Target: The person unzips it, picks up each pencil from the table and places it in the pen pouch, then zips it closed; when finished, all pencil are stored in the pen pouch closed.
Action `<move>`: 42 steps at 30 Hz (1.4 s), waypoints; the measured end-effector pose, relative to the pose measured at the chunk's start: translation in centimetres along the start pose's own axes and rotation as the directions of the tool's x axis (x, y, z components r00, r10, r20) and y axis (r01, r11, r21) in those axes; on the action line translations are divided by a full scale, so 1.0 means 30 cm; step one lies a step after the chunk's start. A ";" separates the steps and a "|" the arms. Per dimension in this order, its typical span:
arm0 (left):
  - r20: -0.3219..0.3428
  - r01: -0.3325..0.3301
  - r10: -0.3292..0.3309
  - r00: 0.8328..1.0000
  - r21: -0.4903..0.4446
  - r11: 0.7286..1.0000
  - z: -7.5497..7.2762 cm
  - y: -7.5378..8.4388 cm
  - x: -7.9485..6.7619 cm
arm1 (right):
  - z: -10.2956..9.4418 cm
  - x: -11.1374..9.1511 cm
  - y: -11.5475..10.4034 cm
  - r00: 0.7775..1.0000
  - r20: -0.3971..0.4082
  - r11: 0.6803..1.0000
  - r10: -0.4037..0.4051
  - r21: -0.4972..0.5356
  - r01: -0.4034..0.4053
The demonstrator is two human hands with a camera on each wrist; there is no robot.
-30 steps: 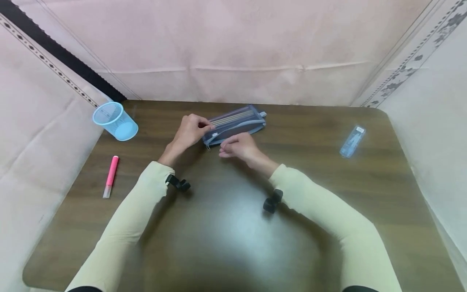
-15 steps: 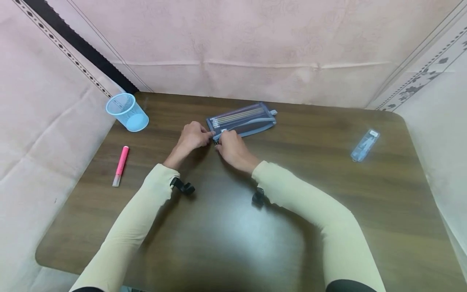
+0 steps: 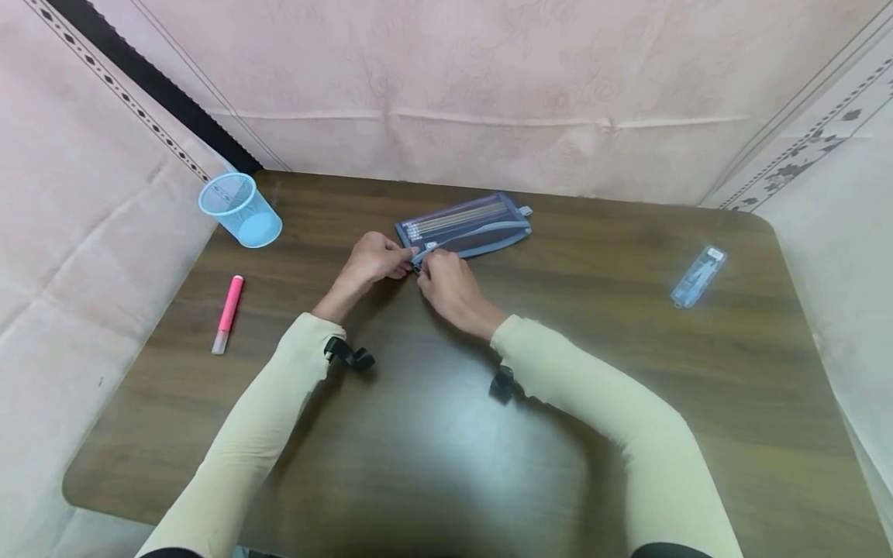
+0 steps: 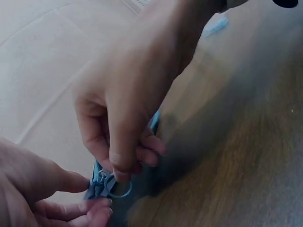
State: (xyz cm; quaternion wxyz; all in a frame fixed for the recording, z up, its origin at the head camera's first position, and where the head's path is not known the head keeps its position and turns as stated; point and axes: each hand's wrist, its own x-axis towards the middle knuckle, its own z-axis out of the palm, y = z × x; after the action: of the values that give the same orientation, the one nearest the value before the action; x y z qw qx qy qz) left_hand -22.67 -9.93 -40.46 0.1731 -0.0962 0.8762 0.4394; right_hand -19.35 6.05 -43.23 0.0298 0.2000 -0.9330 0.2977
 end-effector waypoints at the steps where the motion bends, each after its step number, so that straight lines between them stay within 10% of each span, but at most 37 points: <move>1: -0.005 0.000 0.000 1.000 -0.025 1.000 -0.001 -0.002 0.001 | -0.003 -0.003 0.000 1.000 -0.010 1.000 -0.004 0.004 0.004; 6: -0.097 -0.066 0.060 0.993 -0.051 0.997 0.000 -0.022 0.002 | -0.018 0.000 -0.001 0.998 -0.055 0.998 -0.014 0.066 0.018; 10: -0.200 -0.235 0.235 0.951 0.023 0.972 0.005 -0.037 -0.001 | -0.032 0.010 0.006 0.998 -0.069 0.992 0.014 0.127 -0.005; 16: -0.164 -0.480 0.527 0.834 0.254 0.840 0.009 -0.051 -0.011 | -0.044 0.011 0.020 0.999 -0.030 0.972 0.043 0.232 -0.035; 22: -0.079 -0.552 0.638 0.766 0.428 0.716 0.021 -0.063 -0.014 | -0.044 0.013 0.028 0.997 -0.019 0.926 0.081 0.372 -0.068; 25: -0.014 -0.608 0.728 0.686 0.538 0.584 0.027 -0.066 -0.006 | -0.048 0.014 0.028 0.994 -0.011 0.890 0.109 0.446 -0.093; 30: 0.087 -0.688 0.871 0.484 0.653 0.317 0.024 -0.073 0.003 | -0.078 0.019 0.018 0.991 -0.040 0.863 0.130 0.496 -0.093; 35: 0.066 -0.707 0.933 0.355 0.671 0.222 0.005 -0.067 0.001 | -0.136 0.027 0.010 0.989 -0.137 0.924 0.057 0.383 0.000; 39: 0.067 -0.704 0.938 0.339 0.680 0.206 0.011 -0.066 -0.016 | -0.154 0.024 0.026 0.985 -0.164 0.947 0.046 0.321 0.009; 42: 0.084 -0.698 0.929 0.360 0.685 0.209 0.018 -0.076 -0.029 | -0.155 0.014 0.073 0.982 -0.180 0.957 0.055 0.289 0.000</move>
State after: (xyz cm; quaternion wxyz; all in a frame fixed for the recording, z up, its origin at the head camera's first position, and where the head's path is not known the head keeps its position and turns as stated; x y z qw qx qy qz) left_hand -21.02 -10.86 -42.10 -0.2282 0.3769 0.8894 0.1221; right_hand -20.89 10.16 -40.52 0.0832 0.1605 -0.8755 0.4481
